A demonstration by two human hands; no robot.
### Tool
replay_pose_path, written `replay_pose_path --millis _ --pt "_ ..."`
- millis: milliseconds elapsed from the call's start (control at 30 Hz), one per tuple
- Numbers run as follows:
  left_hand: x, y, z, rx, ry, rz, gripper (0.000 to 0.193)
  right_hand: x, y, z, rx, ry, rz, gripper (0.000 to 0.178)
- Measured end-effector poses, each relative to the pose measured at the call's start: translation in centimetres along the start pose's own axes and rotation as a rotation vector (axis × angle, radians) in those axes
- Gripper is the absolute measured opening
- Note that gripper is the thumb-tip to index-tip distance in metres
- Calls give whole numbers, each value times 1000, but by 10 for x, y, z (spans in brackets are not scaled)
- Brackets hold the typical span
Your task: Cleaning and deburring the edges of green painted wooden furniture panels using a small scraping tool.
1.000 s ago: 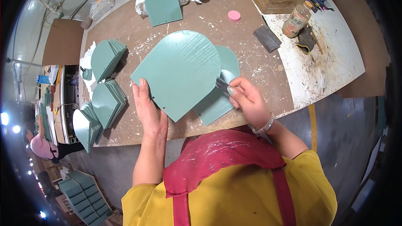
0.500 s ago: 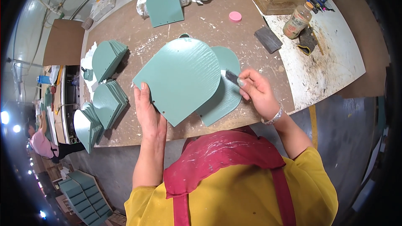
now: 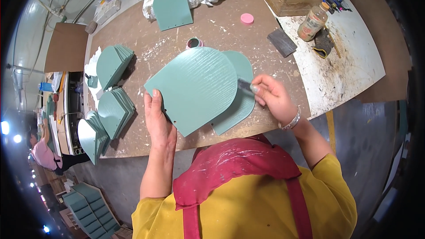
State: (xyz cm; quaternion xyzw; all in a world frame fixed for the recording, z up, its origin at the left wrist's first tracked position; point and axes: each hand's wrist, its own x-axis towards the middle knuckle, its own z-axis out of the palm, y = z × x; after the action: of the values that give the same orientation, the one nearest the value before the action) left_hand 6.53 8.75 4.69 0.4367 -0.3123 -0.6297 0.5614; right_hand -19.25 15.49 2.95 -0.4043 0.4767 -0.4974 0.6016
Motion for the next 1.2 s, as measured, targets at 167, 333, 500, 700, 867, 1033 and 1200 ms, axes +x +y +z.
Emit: replay_pose_path --millis 167,333,500,700,867,1033,1200 --pt "-1 -2 -2 0 60 -37 31 -1 -10 -2 -87 9 -10 6" --pt "-1 -4 -4 0 25 -47 31 6 -7 -9 -127 16 20 7" --pt "-2 -4 -4 11 44 -89 33 6 -17 -8 -158 -56 9 7" --pt "-2 -5 -5 20 40 -123 33 10 -24 -17 -286 -19 10 8" --pt "-1 -6 -3 26 8 -120 32 17 -22 -23 -316 -125 39 9" --pt "0 -4 -3 33 -1 -128 30 18 -26 -24 -343 -94 15 8" --pt "2 -6 -10 51 -60 -110 34 22 -30 -28 -382 -37 -87 9"
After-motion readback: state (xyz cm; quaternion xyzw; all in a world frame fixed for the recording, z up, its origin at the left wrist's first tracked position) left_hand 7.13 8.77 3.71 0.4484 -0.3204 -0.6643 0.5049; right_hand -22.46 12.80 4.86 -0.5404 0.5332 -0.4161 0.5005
